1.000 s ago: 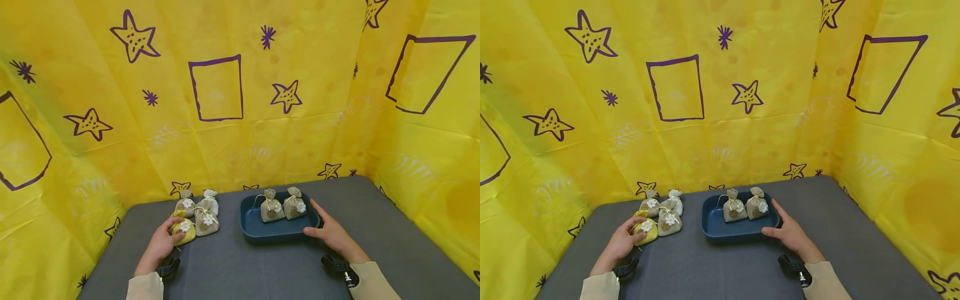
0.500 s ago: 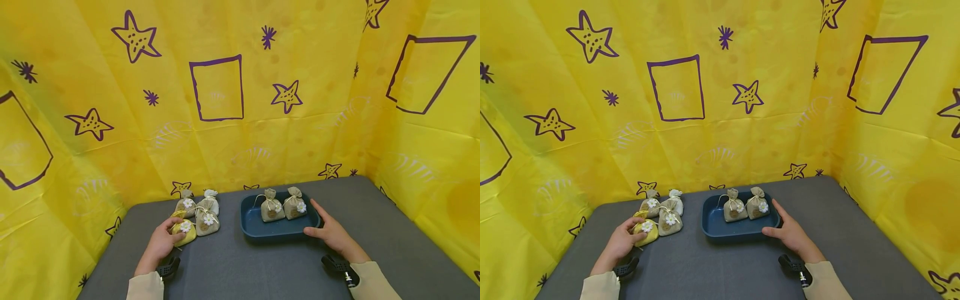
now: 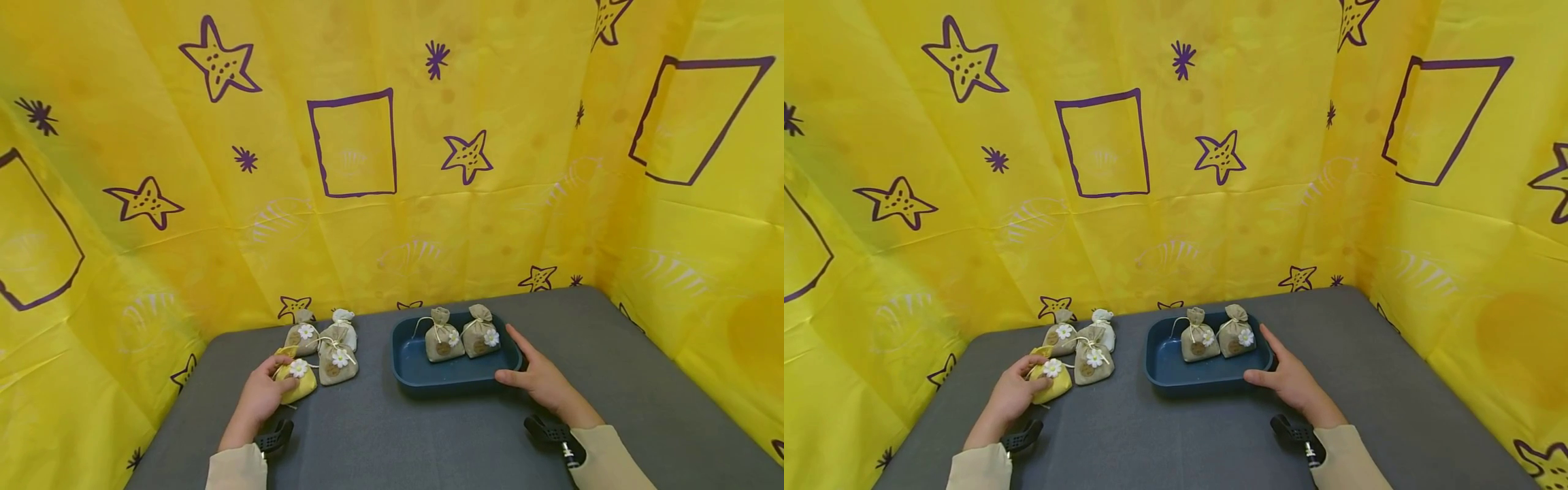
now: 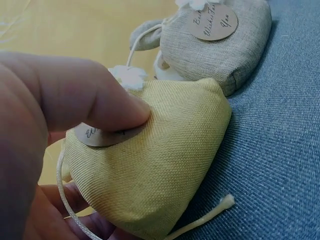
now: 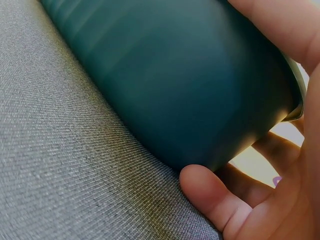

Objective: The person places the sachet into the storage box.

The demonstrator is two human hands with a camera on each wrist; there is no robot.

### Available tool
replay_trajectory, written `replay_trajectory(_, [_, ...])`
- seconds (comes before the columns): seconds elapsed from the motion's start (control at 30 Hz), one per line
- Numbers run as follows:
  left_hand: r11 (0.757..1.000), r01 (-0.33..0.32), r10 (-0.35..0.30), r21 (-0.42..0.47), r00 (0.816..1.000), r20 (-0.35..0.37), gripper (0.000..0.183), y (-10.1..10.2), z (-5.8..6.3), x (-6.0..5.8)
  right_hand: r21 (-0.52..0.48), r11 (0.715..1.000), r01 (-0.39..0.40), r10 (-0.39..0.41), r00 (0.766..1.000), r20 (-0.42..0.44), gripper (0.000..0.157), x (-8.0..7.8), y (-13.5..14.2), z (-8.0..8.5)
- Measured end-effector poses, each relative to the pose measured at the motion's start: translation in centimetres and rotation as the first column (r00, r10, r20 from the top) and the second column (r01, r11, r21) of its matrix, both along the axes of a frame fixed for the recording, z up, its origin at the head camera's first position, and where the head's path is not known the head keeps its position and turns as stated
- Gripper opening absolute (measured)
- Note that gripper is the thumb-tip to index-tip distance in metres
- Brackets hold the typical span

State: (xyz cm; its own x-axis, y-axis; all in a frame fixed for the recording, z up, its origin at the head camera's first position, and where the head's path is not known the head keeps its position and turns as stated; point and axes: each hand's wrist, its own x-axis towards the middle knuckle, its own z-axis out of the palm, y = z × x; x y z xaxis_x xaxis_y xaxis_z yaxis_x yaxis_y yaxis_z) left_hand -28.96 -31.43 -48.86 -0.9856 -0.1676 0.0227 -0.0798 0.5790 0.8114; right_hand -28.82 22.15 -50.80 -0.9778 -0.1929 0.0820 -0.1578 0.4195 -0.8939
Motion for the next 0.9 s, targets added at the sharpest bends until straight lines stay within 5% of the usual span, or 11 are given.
replay_trajectory(0.5, [0.998, -0.067, 0.067, -0.009, 0.997, -0.043, 0.046, 0.0, 0.8, 0.1, -0.008, 1.000, -0.002, 0.002, 1.000, -0.013, 0.097, 0.0, 0.0, 0.1])
replay_trajectory(0.9, [0.974, -0.114, 0.154, 0.193, 0.967, -0.205, 0.042, 1.0, 1.9, 0.2, 0.011, 1.000, 0.002, -0.002, 1.000, 0.000, 0.098, 0.0, 0.0, 0.1])
